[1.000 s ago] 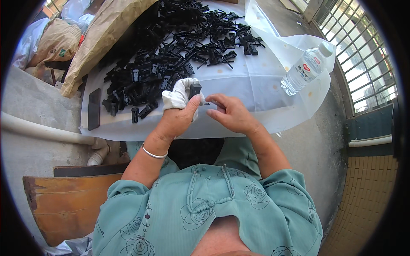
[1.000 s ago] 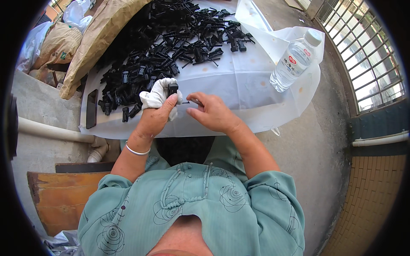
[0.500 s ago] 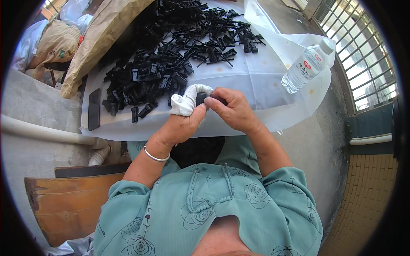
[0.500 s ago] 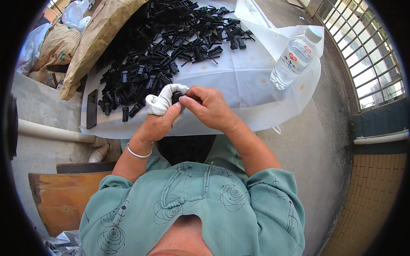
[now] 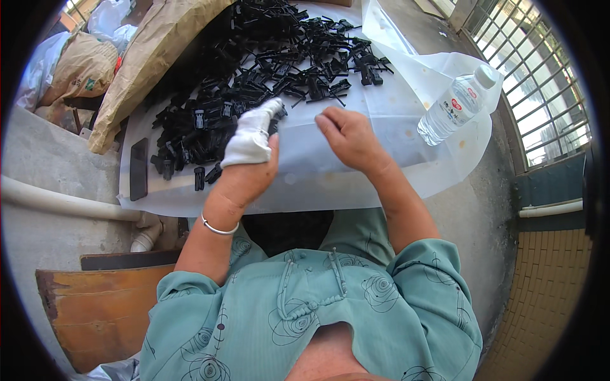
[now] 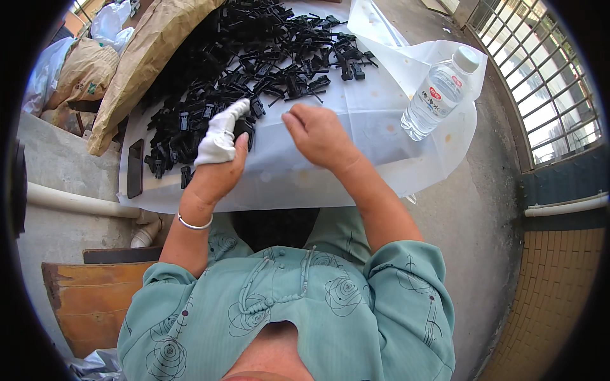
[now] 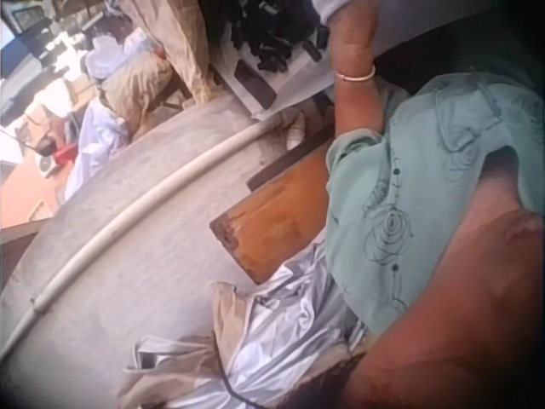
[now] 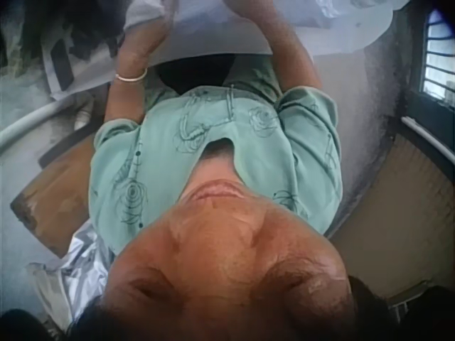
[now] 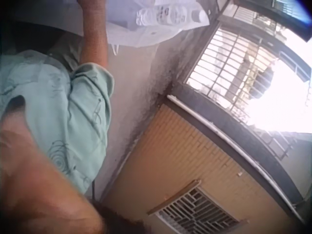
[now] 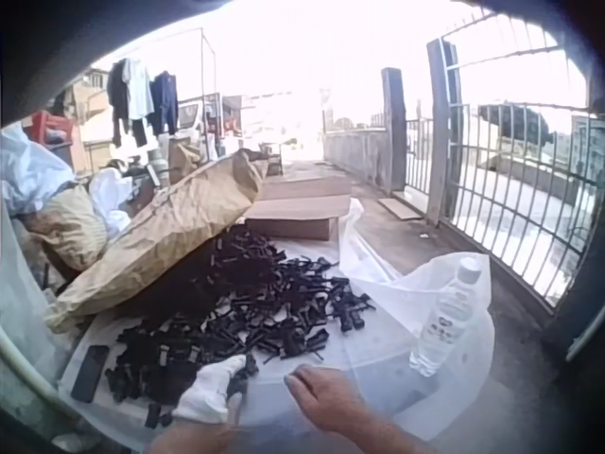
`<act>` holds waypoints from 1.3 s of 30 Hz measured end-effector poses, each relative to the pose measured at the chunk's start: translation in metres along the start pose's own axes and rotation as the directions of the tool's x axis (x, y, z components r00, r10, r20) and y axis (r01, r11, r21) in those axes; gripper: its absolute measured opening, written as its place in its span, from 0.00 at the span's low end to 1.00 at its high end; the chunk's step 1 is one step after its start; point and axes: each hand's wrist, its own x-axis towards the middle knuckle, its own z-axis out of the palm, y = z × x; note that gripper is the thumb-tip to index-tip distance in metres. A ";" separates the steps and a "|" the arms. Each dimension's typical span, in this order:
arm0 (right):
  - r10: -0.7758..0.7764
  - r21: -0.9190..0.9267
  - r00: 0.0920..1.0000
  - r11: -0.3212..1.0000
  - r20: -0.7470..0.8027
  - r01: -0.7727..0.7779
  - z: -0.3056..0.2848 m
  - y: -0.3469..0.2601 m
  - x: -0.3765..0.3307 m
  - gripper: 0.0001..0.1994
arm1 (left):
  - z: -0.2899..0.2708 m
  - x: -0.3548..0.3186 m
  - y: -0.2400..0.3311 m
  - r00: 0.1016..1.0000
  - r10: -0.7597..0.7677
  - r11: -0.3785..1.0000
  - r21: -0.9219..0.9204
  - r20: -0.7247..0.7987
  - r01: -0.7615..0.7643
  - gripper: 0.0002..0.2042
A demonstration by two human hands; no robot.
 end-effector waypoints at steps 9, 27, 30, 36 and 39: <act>0.243 -0.583 0.962 0.802 0.126 -0.127 -0.004 0.041 0.060 0.21 | -0.003 -0.003 -0.015 0.985 -0.125 0.970 0.193 -0.117 0.146 0.22; 0.012 -0.470 0.998 0.882 -0.067 -0.042 -0.023 0.028 -0.057 0.07 | 0.036 -0.031 0.031 0.973 -0.211 0.901 -0.368 0.088 0.229 0.13; -0.085 -0.513 0.992 0.858 -0.090 0.027 -0.023 0.021 -0.056 0.04 | 0.040 -0.018 0.038 0.996 -0.075 0.945 -0.322 -0.041 0.058 0.13; -0.420 -0.444 0.906 0.802 0.060 0.401 -0.016 -0.019 -0.059 0.02 | 0.036 -0.009 0.042 0.984 -0.168 0.960 -0.215 0.063 0.178 0.14; -0.305 -0.180 0.948 0.941 -0.094 0.285 -0.006 -0.029 -0.057 0.04 | 0.029 -0.012 0.038 0.883 -0.346 0.785 -0.417 0.317 0.458 0.13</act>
